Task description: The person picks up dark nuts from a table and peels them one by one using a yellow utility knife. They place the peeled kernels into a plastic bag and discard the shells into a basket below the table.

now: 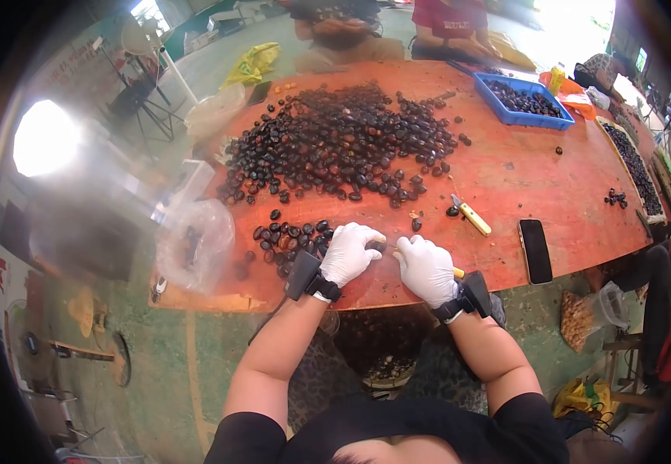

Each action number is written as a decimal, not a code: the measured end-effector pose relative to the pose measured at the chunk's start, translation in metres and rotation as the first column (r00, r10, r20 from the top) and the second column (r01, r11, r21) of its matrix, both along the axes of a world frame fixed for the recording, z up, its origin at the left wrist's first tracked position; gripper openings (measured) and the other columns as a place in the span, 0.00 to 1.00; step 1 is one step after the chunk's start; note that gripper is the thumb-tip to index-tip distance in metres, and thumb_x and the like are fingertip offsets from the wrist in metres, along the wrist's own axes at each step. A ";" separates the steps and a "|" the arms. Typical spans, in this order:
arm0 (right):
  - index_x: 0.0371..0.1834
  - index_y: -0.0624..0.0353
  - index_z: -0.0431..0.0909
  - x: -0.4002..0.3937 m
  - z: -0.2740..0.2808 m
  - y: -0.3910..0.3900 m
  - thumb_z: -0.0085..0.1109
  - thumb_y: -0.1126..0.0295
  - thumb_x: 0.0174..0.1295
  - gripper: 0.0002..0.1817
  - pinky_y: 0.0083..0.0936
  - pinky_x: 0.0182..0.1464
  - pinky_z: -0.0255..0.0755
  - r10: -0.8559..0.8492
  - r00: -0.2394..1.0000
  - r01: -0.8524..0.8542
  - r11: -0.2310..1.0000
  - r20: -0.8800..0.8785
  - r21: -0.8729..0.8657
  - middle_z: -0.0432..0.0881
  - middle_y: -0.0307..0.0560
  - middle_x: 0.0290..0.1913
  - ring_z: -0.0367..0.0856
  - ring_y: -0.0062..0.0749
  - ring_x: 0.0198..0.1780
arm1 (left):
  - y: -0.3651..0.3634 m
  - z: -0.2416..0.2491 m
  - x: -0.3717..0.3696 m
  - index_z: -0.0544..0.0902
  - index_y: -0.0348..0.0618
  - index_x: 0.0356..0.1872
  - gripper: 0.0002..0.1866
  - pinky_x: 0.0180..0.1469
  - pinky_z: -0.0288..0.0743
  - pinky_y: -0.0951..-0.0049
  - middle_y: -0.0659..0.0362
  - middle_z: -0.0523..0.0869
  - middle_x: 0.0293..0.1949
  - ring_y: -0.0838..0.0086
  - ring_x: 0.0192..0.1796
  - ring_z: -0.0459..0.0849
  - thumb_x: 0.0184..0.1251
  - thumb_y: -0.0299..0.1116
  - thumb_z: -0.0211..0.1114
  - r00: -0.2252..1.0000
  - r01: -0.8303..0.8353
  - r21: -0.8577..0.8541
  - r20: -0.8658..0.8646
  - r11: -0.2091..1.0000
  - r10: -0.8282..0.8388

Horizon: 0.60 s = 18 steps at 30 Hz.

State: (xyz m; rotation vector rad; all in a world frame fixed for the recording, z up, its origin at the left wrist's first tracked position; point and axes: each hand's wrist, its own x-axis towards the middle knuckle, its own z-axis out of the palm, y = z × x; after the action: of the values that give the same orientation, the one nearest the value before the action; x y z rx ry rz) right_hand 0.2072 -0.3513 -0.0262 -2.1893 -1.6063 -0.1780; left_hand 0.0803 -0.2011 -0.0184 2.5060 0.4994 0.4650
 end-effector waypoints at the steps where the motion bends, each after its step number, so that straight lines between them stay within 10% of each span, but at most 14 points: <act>1: 0.39 0.53 0.76 0.000 -0.001 0.000 0.61 0.61 0.65 0.09 0.41 0.31 0.78 0.005 1.000 -0.005 1.000 0.002 0.004 0.80 0.49 0.33 0.85 0.45 0.35 | 0.001 -0.003 0.000 0.90 0.44 0.42 0.14 0.53 0.77 0.61 0.57 0.91 0.38 0.60 0.45 0.84 0.51 0.27 0.76 1.000 0.007 0.007 0.009 1.000 -0.007; 18: 0.38 0.53 0.77 -0.003 -0.001 0.004 0.60 0.61 0.64 0.08 0.39 0.33 0.79 0.009 0.998 -0.007 0.999 0.059 -0.041 0.81 0.49 0.34 0.86 0.43 0.36 | 0.000 -0.006 -0.004 0.90 0.46 0.38 0.11 0.56 0.73 0.59 0.57 0.89 0.37 0.59 0.47 0.84 0.51 0.29 0.76 0.998 -0.052 0.075 -0.026 0.996 0.054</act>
State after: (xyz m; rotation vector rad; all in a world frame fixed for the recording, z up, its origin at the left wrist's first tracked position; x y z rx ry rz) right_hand 0.2039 -0.3470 -0.0270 -2.2268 -1.6641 -0.2112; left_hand 0.0760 -0.2007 -0.0248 2.5792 0.5703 0.4779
